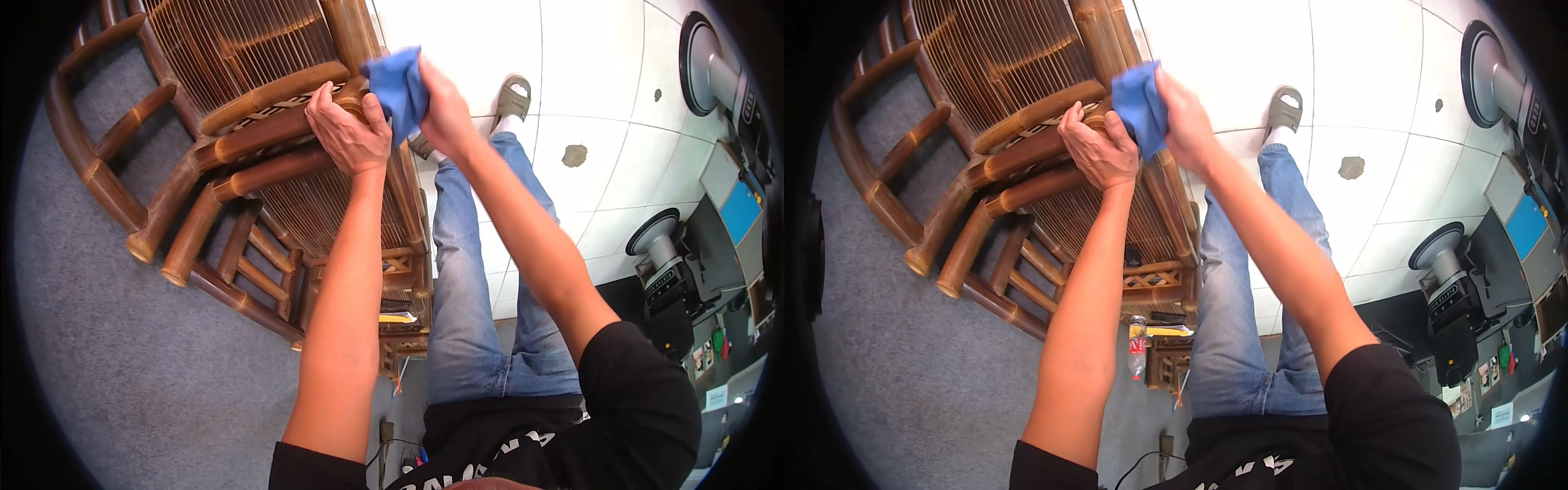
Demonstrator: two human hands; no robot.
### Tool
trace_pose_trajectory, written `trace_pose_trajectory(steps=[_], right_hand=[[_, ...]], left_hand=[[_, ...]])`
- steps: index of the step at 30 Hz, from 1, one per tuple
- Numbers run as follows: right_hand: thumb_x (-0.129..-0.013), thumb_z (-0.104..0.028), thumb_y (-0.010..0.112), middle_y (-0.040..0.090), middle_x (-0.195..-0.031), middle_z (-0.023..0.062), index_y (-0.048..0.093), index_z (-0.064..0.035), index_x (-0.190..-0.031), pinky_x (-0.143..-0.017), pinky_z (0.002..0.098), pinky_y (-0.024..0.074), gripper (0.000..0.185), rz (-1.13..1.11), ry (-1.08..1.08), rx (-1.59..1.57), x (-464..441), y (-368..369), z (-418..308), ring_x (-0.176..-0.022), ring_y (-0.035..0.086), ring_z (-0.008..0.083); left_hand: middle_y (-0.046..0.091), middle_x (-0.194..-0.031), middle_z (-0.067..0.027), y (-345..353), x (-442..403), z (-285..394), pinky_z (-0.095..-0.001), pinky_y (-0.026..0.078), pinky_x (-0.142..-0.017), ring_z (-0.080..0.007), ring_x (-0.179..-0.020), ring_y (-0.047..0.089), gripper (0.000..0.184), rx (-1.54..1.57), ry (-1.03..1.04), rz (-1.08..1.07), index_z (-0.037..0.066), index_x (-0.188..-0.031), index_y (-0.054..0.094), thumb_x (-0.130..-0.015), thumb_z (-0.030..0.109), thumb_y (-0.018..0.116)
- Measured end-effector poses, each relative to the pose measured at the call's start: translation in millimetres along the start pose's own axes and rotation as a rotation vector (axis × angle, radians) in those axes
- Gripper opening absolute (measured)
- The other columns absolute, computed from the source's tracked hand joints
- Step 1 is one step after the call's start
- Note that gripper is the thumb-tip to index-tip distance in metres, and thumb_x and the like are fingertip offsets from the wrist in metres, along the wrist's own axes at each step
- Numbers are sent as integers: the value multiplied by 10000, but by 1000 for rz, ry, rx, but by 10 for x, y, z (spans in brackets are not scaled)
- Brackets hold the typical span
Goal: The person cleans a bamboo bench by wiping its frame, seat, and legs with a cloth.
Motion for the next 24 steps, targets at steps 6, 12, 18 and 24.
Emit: trace_pose_trajectory(steps=[6, 12, 18, 24], right_hand=[[-986, -524, 602, 541, -1434, 201, 646, -75, -1304, -1076, 433, 471, 552, -30, -398, 834, -1590, 145, -89, -1259, 584, 343], [-966, -360, 649, 488, -1493, 245, 688, -129, -1241, -1082, 445, 460, 361, 66, -644, 1220, -1064, 46, 138, -1334, 531, 412], [-980, -320, 617, 743, -1096, 162, 689, -108, -1205, -908, 418, 533, 317, 237, -265, 1197, -417, -485, 270, -1038, 703, 344], [-975, -349, 634, 752, -1020, 155, 674, -38, -1244, -872, 384, 532, 413, 47, -144, 1086, -147, -443, 51, -953, 713, 236]], left_hand=[[546, -1183, -249, 7, 24, -12, -524, 417, -1026, -434, -1139, 545, 598, -42, 6, 2, -41, -1255, 493, -1031, 513, 455], [570, -1146, -243, 21, 23, -2, -531, 412, -1031, -438, -1122, 554, 562, -61, 8, 1, -30, -1218, 515, -1041, 498, 438], [597, -1128, -233, 28, 22, 11, -529, 400, -1051, -431, -1125, 564, 528, -80, -10, -28, -24, -1192, 528, -1050, 474, 425], [588, -1148, -225, 77, 22, -41, -569, 361, -1098, -420, -1143, 564, 550, -44, -41, -68, -11, -1209, 513, -1043, 502, 405]])
Point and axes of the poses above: each hand's wrist, its own x-axis away from the middle knuckle, its own y-axis out of the palm, z = x × y, the point moved 9 cm from there along -x, towards the middle knuckle
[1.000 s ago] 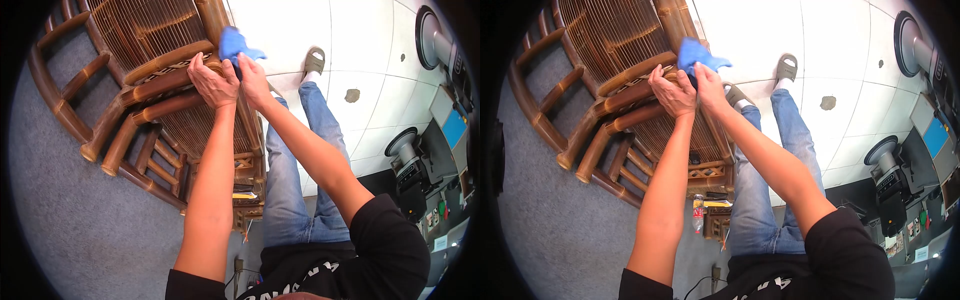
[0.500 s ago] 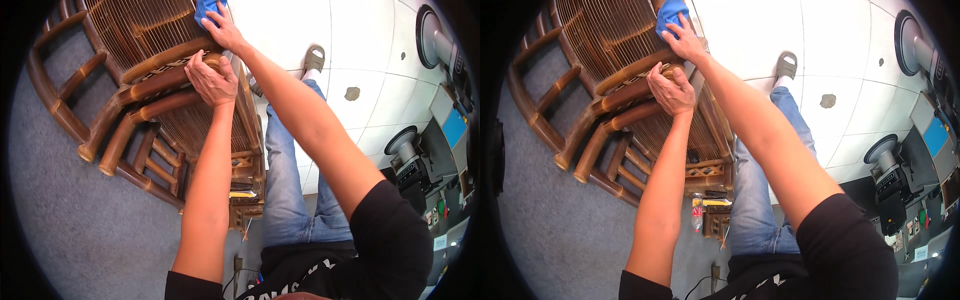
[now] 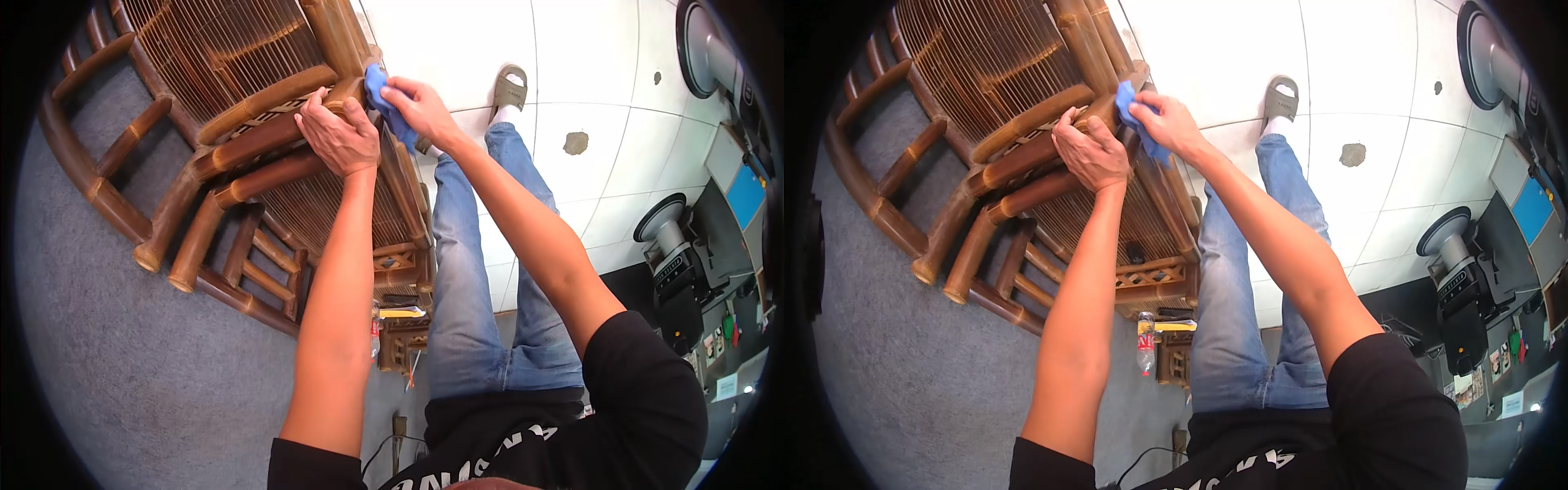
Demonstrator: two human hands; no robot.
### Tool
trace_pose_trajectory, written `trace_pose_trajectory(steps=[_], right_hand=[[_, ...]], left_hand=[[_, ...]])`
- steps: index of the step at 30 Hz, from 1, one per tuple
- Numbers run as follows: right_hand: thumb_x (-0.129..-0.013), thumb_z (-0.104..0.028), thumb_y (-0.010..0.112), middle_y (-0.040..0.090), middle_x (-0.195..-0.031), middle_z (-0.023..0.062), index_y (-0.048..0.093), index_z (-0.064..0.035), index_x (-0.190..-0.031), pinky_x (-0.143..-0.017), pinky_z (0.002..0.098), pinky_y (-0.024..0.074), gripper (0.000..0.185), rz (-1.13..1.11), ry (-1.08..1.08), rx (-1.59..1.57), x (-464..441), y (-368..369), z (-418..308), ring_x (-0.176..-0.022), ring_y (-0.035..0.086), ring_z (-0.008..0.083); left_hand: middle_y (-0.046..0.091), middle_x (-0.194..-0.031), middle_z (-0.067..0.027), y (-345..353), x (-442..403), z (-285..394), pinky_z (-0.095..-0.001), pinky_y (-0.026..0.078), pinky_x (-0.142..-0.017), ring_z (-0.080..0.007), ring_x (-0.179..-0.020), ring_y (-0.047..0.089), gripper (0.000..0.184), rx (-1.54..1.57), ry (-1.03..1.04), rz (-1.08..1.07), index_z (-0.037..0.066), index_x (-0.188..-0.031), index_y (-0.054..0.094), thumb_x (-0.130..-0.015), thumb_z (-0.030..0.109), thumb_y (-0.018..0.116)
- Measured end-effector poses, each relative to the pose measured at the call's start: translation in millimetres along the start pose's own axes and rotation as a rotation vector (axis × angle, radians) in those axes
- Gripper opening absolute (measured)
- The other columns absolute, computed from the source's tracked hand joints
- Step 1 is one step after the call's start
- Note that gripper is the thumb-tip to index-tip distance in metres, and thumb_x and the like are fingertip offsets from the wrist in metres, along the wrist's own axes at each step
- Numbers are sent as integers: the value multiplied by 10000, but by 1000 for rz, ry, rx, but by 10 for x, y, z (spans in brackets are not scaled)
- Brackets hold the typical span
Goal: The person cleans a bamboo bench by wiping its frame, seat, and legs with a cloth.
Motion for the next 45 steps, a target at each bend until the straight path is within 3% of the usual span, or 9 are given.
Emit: trace_pose_trajectory(steps=[5, 15, 22, 27, 29, 32, 34, 42, 45], right_hand=[[-997, -357, 629, 727, -1164, 157, 661, -26, -1247, -899, 406, 527, 415, 197, -336, -226, -70, 432, 85, -1040, 707, 293], [-1032, -351, 514, 687, -937, 222, 633, -87, -1115, -818, 476, 513, 301, 228, 19, 57, -44, 289, 808, -940, 669, 428], [-1057, -252, 527, 614, -849, 48, 618, -35, -1064, -780, 325, 472, 235, 35, -84, -275, 909, 183, 408, -823, 563, 153], [-1075, -320, 515, 574, -901, 7, 613, -18, -1158, -804, 288, 462, 327, 244, 20, -409, 389, -112, 1084, -840, 510, 106], [-1077, -348, 489, 691, -1042, 172, 554, -39, -1196, -833, 429, 504, 338, 312, -19, -109, 205, 229, 1413, -968, 668, 323], [-1085, -311, 429, 626, -1106, 320, 433, -55, -1175, -820, 576, 474, 272, 354, 187, 4, 526, 627, 1512, -1028, 575, 551], [-1079, -316, 446, 639, -1048, 330, 437, -63, -1174, -797, 602, 461, 270, 552, -40, 50, 893, 710, 1488, -979, 597, 549], [-1062, -281, 431, 673, -965, 323, 448, -130, -1176, -804, 658, 434, 189, 347, 592, 237, 1774, 767, 2589, -955, 630, 545], [-1061, -262, 444, 662, -970, 303, 497, -109, -1130, -756, 642, 446, 176, 487, 469, 180, 1275, 725, 1851, -913, 611, 560]], left_hand=[[609, -1110, -198, 53, 27, -49, -597, 355, -1105, -419, -1107, 595, 565, -13, -49, -37, -3, -1189, 530, -1046, 520, 375], [624, -1033, -245, -3, 12, 56, -518, 430, -953, -436, -1016, 583, 529, -39, 64, 33, -32, -1083, 569, -1073, 452, 355], [613, -1032, -233, 16, 17, 84, -508, 440, -941, -419, -1009, 589, 506, -43, 68, 23, -33, -1076, 571, -1074, 432, 370], [614, -1032, -211, 12, 55, 37, -546, 406, -1035, -424, -1028, 597, 511, -36, 37, -1, 3, -1105, 574, -1069, 465, 359], [613, -1018, -214, 34, 28, 52, -538, 414, -1016, -422, -1008, 593, 506, -25, 55, 13, 1, -1091, 575, -1072, 458, 358], [608, -994, -216, 48, 28, 53, -526, 420, -996, -420, -980, 589, 509, -41, 59, 19, -5, -1061, 571, -1072, 456, 353], [606, -991, -213, 33, 26, 56, -523, 420, -994, -419, -980, 587, 514, -44, 60, 19, -5, -1057, 570, -1072, 460, 351], [588, -991, -207, 33, 22, 66, -512, 428, -962, -418, -985, 574, 486, -16, 51, 13, -5, -1048, 568, -1068, 442, 380], [592, -985, -210, 38, 52, 31, -508, 433, -945, -419, -981, 576, 478, -23, 36, 15, -5, -1041, 568, -1065, 437, 390]])
Point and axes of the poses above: each hand's wrist, its own x-axis away from the middle knuckle, its own y-axis out of the palm, z = x × y, the point moved 9 cm from there along -x, towards the middle knuckle
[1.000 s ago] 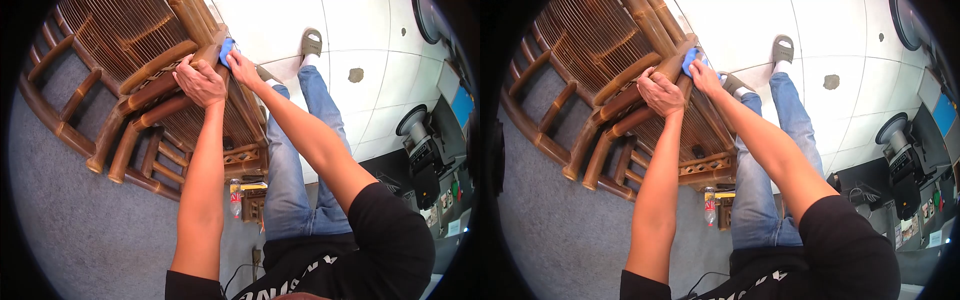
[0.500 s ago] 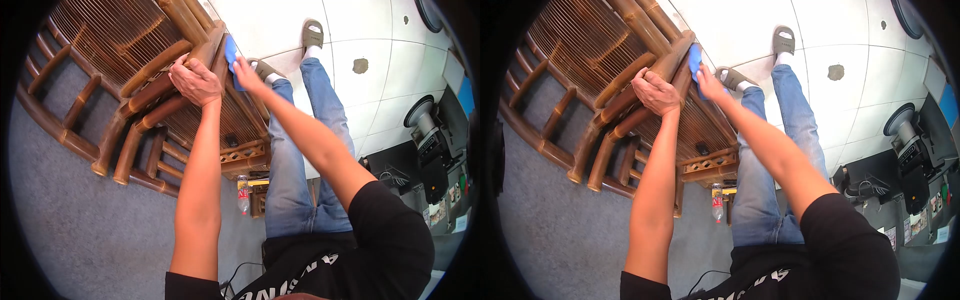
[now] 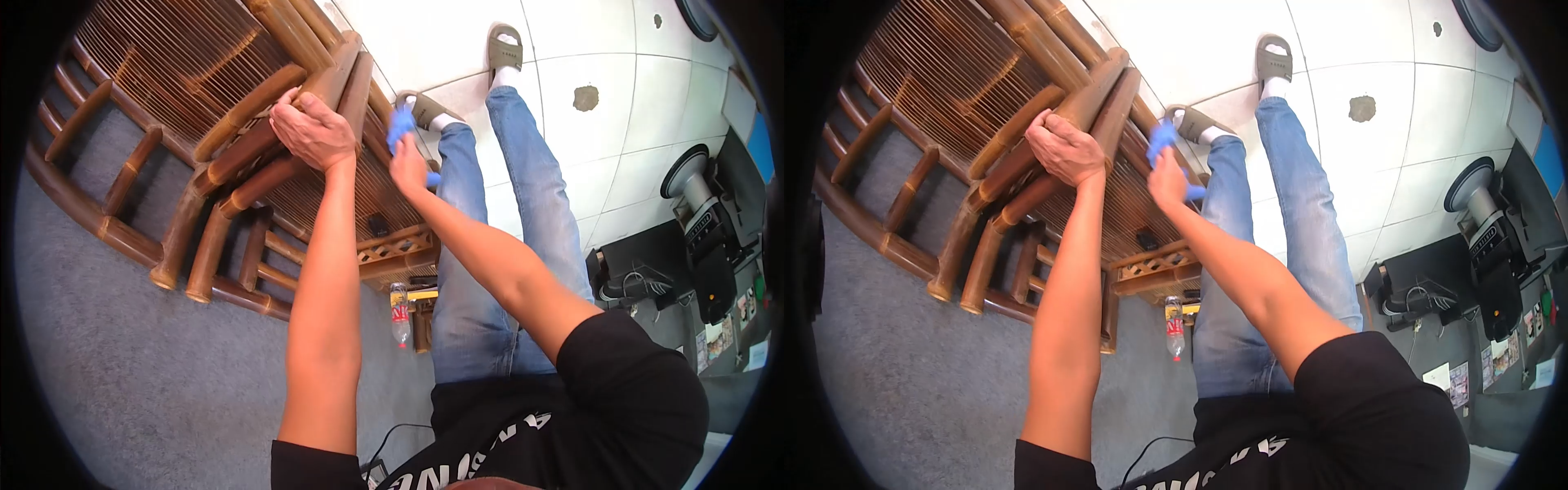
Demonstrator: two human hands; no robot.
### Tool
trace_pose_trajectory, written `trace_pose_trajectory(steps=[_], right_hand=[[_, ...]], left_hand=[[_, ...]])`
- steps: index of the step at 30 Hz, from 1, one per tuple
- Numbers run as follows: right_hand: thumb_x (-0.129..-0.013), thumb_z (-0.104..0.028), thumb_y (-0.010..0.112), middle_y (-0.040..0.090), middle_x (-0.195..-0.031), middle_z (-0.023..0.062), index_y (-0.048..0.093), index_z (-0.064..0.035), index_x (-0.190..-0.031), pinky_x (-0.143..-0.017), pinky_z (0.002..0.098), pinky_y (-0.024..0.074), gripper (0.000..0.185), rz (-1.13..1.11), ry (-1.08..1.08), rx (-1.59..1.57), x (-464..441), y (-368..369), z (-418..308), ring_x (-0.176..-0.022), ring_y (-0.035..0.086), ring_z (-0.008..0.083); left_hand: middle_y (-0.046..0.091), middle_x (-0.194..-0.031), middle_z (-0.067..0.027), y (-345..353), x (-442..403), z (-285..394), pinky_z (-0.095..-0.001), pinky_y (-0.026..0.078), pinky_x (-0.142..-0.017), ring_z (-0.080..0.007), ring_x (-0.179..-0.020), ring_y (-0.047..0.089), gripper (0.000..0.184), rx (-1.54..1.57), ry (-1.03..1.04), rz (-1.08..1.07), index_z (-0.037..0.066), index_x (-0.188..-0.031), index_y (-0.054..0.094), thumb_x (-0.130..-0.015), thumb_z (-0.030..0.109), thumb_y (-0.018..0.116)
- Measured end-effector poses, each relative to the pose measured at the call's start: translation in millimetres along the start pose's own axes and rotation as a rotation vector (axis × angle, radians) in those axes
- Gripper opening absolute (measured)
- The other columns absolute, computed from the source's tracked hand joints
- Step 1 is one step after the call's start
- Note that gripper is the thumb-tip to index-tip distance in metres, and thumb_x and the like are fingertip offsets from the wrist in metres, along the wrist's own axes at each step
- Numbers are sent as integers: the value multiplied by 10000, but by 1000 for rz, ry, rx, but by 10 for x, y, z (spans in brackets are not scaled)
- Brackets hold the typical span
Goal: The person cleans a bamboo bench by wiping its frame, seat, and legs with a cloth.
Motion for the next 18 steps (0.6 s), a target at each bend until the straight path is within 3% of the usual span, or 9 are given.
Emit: trace_pose_trajectory(steps=[1, 2, 4, 7, 8, 10, 13, 16, 18], right_hand=[[-1065, -226, 446, 657, -949, 275, 517, -87, -1102, -755, 632, 436, 161, 122, -165, -106, 49, -65, -408, -907, 609, 536], [-1049, -151, 473, 644, -1081, 284, 537, -62, -1079, -871, 586, 476, 113, 126, -259, -168, 102, -56, -665, -1016, 597, 512], [-952, -52, 567, 572, -1336, 244, 571, -67, -1099, -1036, 544, 455, 148, 240, -517, 56, 394, -59, -872, -1204, 543, 504], [-907, -62, 577, 416, -1571, 145, 612, -110, -1114, -1061, 575, 441, 215, -73, -788, 458, 781, -1, -489, -1330, 449, 580], [-850, -49, 601, 395, -1595, 114, 629, -129, -1121, -1042, 555, 466, 284, -123, -833, 521, 878, -25, -257, -1344, 449, 564], [-882, -74, 595, 474, -1533, 132, 625, -121, -1100, -1004, 539, 493, 226, -247, -719, 562, 945, -66, 194, -1290, 522, 504], [-940, -73, 575, 589, -1391, 159, 574, -53, -1102, -928, 508, 500, 164, -247, -525, 275, 858, -237, 110, -1243, 566, 425], [-1065, -251, 472, 629, -1232, 206, 548, -57, -1137, -871, 498, 494, 220, -68, -29, -28, 199, -416, 151, -1059, 622, 398], [-1102, -293, 393, 609, -1097, 223, 513, -35, -1155, -866, 466, 474, 290, -86, -226, -303, -379, -389, -212, -984, 594, 393]], left_hand=[[593, -982, -211, -6, -11, -4, -507, 435, -939, -420, -979, 577, 476, 0, -3, 12, -6, -1039, 567, -1064, 437, 392], [594, -980, -211, 3, -16, 0, -507, 436, -935, -420, -974, 579, 472, 2, 4, 18, -5, -1037, 568, -1065, 433, 392], [596, -977, -211, -5, -15, 15, -508, 439, -926, -421, -963, 582, 464, 6, 22, 26, -2, -1033, 569, -1067, 425, 393], [597, -968, -204, 0, -8, -10, -509, 440, -925, -417, -946, 585, 461, -9, 20, 31, 4, -1026, 572, -1068, 427, 395], [598, -965, -202, -18, 6, -15, -509, 441, -924, -414, -944, 586, 461, -7, 19, 28, 6, -1024, 572, -1068, 429, 396], [598, -959, -197, -11, -16, -3, -508, 443, -922, -409, -940, 587, 462, 3, 17, 38, 9, -1020, 574, -1067, 434, 398], [598, -945, -188, -27, -15, 6, -504, 446, -921, -403, -931, 589, 463, -10, 29, 49, 15, -1019, 574, -1063, 443, 404], [599, -939, -183, -32, -9, 7, -499, 448, -918, -401, -923, 592, 448, -2, 41, 64, 20, -1022, 577, -1063, 433, 409], [608, -968, -200, -59, 11, 15, -497, 453, -901, -407, -948, 595, 438, -11, 27, 48, 0, -1019, 580, -1066, 405, 422]])
Point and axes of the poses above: each hand's wrist, its own x-axis away from the middle knuckle, its own y-axis out of the palm, z = x × y, the point moved 9 cm from there along -x, towards the middle knuckle
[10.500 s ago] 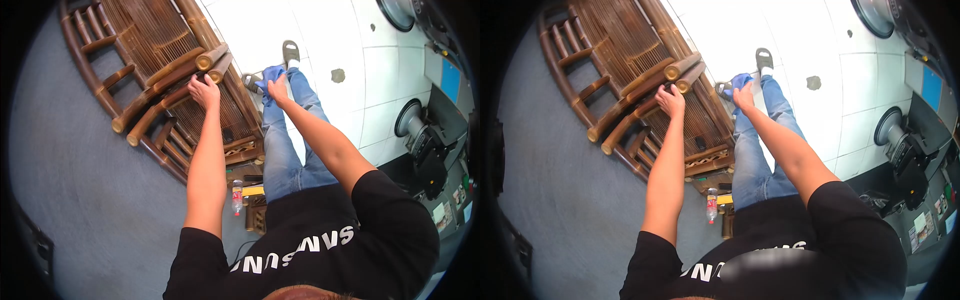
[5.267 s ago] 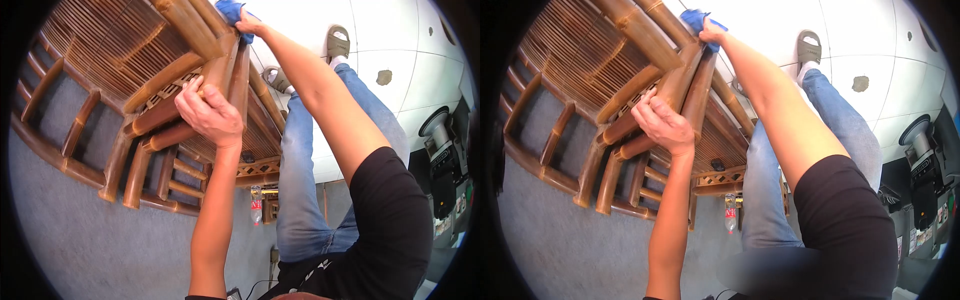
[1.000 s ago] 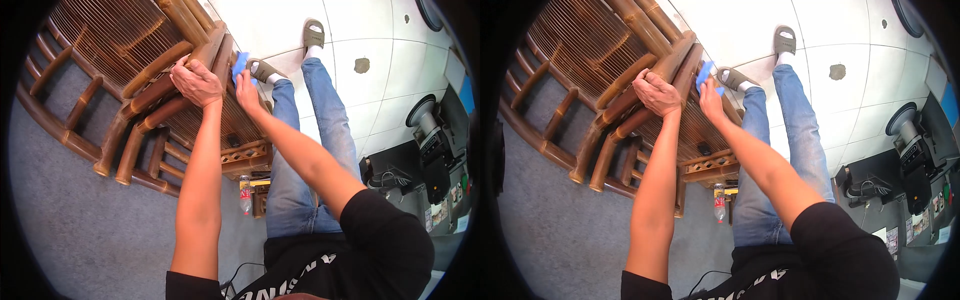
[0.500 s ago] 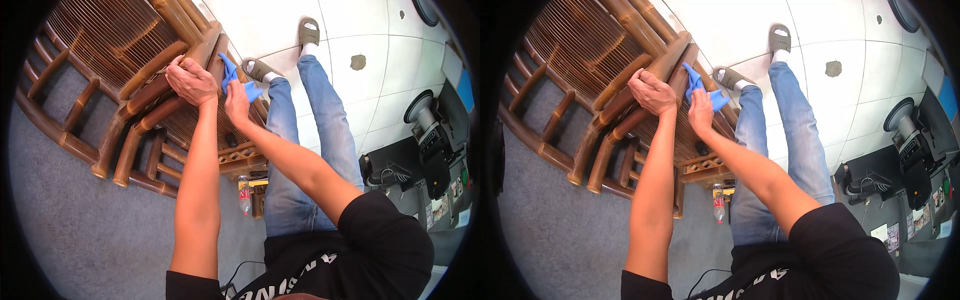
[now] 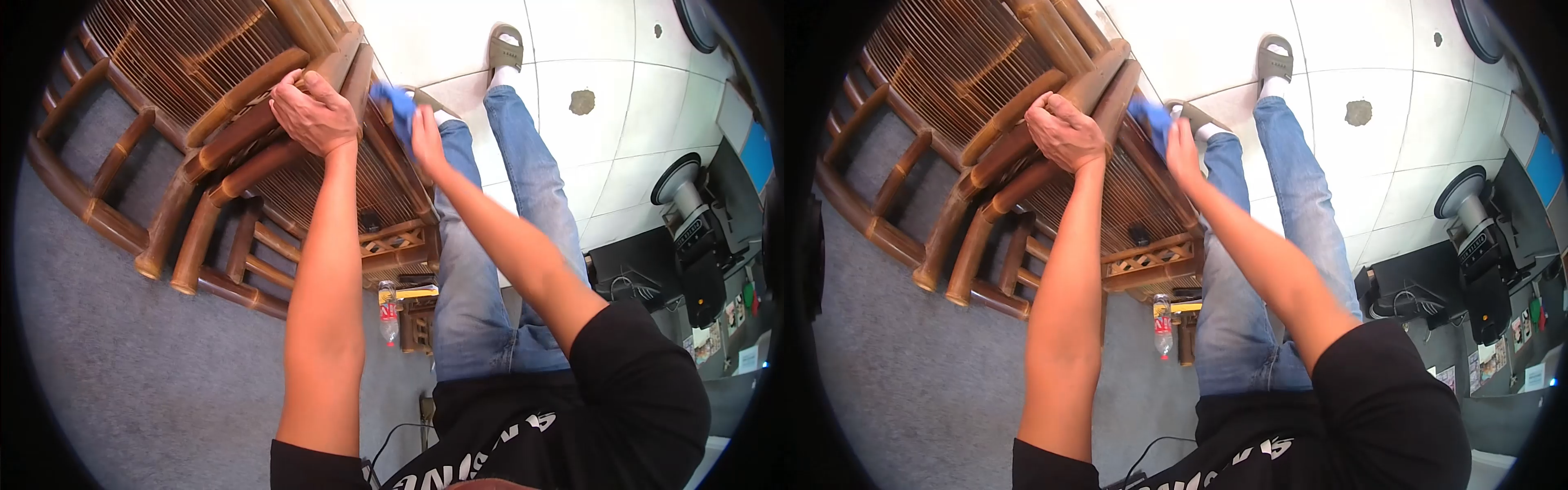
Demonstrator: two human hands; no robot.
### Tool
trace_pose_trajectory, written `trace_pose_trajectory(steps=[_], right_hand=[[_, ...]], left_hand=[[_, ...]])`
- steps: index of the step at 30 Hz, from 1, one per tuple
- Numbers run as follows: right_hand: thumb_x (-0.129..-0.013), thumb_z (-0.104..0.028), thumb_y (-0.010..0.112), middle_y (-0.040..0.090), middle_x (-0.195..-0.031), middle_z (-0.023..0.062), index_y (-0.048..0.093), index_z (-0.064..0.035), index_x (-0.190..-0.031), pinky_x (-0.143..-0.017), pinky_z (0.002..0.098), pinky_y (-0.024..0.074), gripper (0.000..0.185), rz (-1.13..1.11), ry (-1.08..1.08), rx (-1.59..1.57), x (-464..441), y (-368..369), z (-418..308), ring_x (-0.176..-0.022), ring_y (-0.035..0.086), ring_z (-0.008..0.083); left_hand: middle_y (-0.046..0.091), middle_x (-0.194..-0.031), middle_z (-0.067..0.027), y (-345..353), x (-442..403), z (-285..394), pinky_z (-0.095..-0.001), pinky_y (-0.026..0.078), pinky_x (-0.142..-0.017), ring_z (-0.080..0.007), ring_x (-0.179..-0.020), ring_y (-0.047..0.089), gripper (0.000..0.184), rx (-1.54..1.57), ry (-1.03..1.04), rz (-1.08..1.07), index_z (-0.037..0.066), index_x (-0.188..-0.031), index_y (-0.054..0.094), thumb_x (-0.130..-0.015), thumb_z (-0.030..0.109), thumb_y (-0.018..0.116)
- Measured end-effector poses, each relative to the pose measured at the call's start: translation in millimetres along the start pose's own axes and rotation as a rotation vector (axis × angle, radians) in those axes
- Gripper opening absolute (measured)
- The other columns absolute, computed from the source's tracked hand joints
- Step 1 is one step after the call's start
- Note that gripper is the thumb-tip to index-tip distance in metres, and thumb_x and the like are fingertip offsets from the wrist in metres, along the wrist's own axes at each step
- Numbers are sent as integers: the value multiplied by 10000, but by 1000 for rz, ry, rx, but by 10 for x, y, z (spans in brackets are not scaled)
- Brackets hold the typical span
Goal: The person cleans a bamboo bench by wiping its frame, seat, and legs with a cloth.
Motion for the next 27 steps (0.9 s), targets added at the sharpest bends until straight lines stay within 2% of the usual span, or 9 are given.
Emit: trace_pose_trajectory(steps=[2, 4, 6, 10, 12, 17, 20, 24, 27], right_hand=[[-1101, -330, 383, 583, -1010, 214, 508, -29, -1142, -909, 435, 458, 329, -93, 69, -295, -546, 313, -81, -930, 558, 378], [-1095, -382, 385, 596, -1042, 232, 491, -27, -1180, -955, 456, 444, 380, -139, 7, -207, -760, 664, -126, -988, 578, 391], [-1080, -473, 371, 605, -1226, 326, 451, -51, -1256, -1012, 520, 418, 463, -90, 58, -55, -524, 744, -52, -1219, 555, 489], [-1084, -550, 254, 563, -1290, 342, 419, -99, -1304, -1037, 550, 388, 527, -294, 215, 124, -132, 636, 537, -1269, 503, 526], [-1068, -552, 280, 586, -1292, 354, 452, -45, -1373, -1059, 542, 397, 615, -391, 250, 255, 27, 536, 1141, -1269, 518, 520], [-1030, -549, 440, 635, -1305, 220, 551, -24, -1351, -1008, 442, 463, 625, -506, 593, 283, 345, 204, 1464, -1152, 634, 358], [-985, -495, 540, 662, -1208, 152, 602, -14, -1263, -918, 401, 495, 560, -517, 446, 355, -123, 357, 1434, -1044, 635, 249], [-964, -357, 538, 628, -956, 105, 608, -18, -1159, -809, 423, 499, 398, -479, 486, -533, -830, 706, -15, -895, 609, 258], [-986, -375, 517, 647, -982, 150, 591, -15, -1161, -825, 456, 501, 407, -345, 95, -83, -1126, 847, -638, -908, 633, 280]], left_hand=[[613, -983, -209, 8, -22, 18, -497, 455, -892, -411, -960, 597, 433, 4, -6, -4, -11, -1019, 581, -1067, 391, 429], [613, -982, -208, 17, -19, 7, -500, 453, -890, -412, -959, 597, 432, 9, -9, -13, -12, -1022, 579, -1067, 391, 430], [613, -983, -207, 30, -19, -10, -499, 455, -887, -410, -959, 599, 430, 12, 0, -9, -12, -1026, 578, -1067, 391, 430], [614, -984, -202, 26, -12, -21, -497, 459, -879, -406, -957, 602, 424, 1, -12, -16, -9, -1027, 576, -1069, 386, 430], [602, -958, -192, 15, -1, 9, -502, 450, -904, -404, -939, 591, 424, 18, 5, -7, 3, -1013, 573, -1068, 397, 425], [599, -948, -188, 51, -4, -39, -509, 453, -915, -402, -938, 588, 433, 12, -13, -14, 7, -1006, 574, -1074, 401, 409], [601, -950, -187, 45, -13, -15, -508, 454, -919, -404, -943, 590, 438, 18, 0, -14, 7, -1003, 576, -1075, 404, 405], [607, -965, -189, 51, -22, -12, -511, 453, -923, -405, -947, 592, 446, 11, 2, -14, 1, -1000, 580, -1069, 408, 410], [611, -975, -191, 24, -26, 7, -516, 452, -928, -407, -955, 594, 449, 5, -1, -18, -2, -1005, 583, -1063, 410, 414]])
Point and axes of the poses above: each hand's wrist, its own x-axis away from the middle knuckle, its own y-axis out of the palm, z = x × y, the point moved 9 cm from there along -x, towards the middle knuckle
